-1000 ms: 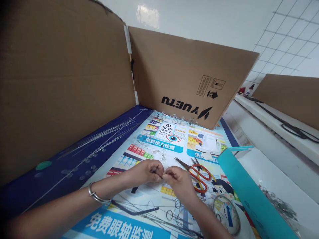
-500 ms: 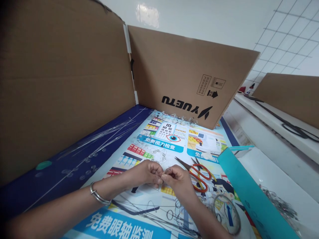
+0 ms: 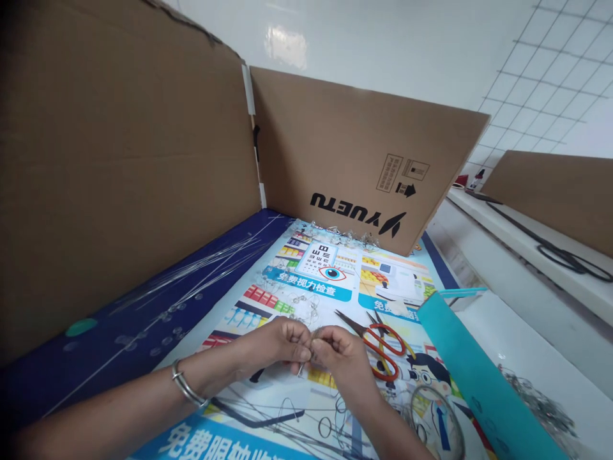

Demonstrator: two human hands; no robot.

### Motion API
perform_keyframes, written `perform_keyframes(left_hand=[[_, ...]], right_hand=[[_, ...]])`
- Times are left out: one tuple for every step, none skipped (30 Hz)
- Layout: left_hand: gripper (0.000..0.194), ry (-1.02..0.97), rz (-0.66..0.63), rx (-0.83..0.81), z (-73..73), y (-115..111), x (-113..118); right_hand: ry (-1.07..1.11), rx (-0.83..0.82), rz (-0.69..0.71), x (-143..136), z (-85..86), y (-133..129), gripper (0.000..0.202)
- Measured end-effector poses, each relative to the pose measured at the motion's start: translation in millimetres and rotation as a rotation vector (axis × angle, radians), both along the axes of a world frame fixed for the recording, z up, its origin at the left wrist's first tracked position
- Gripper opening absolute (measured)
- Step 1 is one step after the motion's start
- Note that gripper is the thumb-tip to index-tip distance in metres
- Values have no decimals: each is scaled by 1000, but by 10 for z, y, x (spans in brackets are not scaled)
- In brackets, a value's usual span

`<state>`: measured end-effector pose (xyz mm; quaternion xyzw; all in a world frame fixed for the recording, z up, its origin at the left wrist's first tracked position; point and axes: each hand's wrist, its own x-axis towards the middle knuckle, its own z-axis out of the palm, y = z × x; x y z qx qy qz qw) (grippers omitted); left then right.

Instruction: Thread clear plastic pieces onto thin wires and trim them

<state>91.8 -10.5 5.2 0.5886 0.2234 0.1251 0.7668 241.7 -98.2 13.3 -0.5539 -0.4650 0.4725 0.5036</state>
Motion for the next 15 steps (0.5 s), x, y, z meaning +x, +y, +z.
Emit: perform_keyframes(left_hand=[[16, -8, 9, -11, -7, 0, 3], [17, -16, 16, -21, -18, 0, 7], [18, -26, 21, -29, -29, 0, 9], [18, -35, 25, -35, -42, 1, 11], [19, -42, 27, -41, -54, 2, 12], [19, -48, 31, -43, -64, 3, 12], [20, -51, 34, -40, -71, 5, 12], [20, -52, 37, -37, -75, 6, 12], [20, -51, 39, -35, -76, 7, 13], [20, -49, 40, -33, -75, 8, 14], [20, -47, 41, -33, -71, 7, 16], [20, -44, 41, -37, -68, 7, 18], [21, -42, 40, -41, -64, 5, 21], [21, -40, 40, -41, -61, 4, 24], [22, -39, 40, -40, -59, 3, 28]], right_hand=[[1, 1, -13, 5, -3, 2, 16], [-4, 4, -25, 12, -9, 4, 16], [-11, 8, -32, 18, -14, 5, 17], [-19, 14, -36, 24, -20, 5, 18], [-25, 22, -38, 29, -26, 4, 19], [-30, 30, -40, 34, -31, 2, 19], [-35, 37, -44, 37, -36, -1, 20], [-42, 43, -46, 40, -40, -5, 20], [-50, 49, -51, 43, -43, -8, 20], [-56, 52, -56, 44, -46, -10, 20], [-59, 55, -59, 45, -47, -12, 20], [-60, 57, -61, 46, -48, -12, 21], [-60, 59, -63, 46, -48, -11, 21], [-61, 59, -65, 47, -48, -11, 21], [-62, 60, -66, 47, -46, -10, 21]])
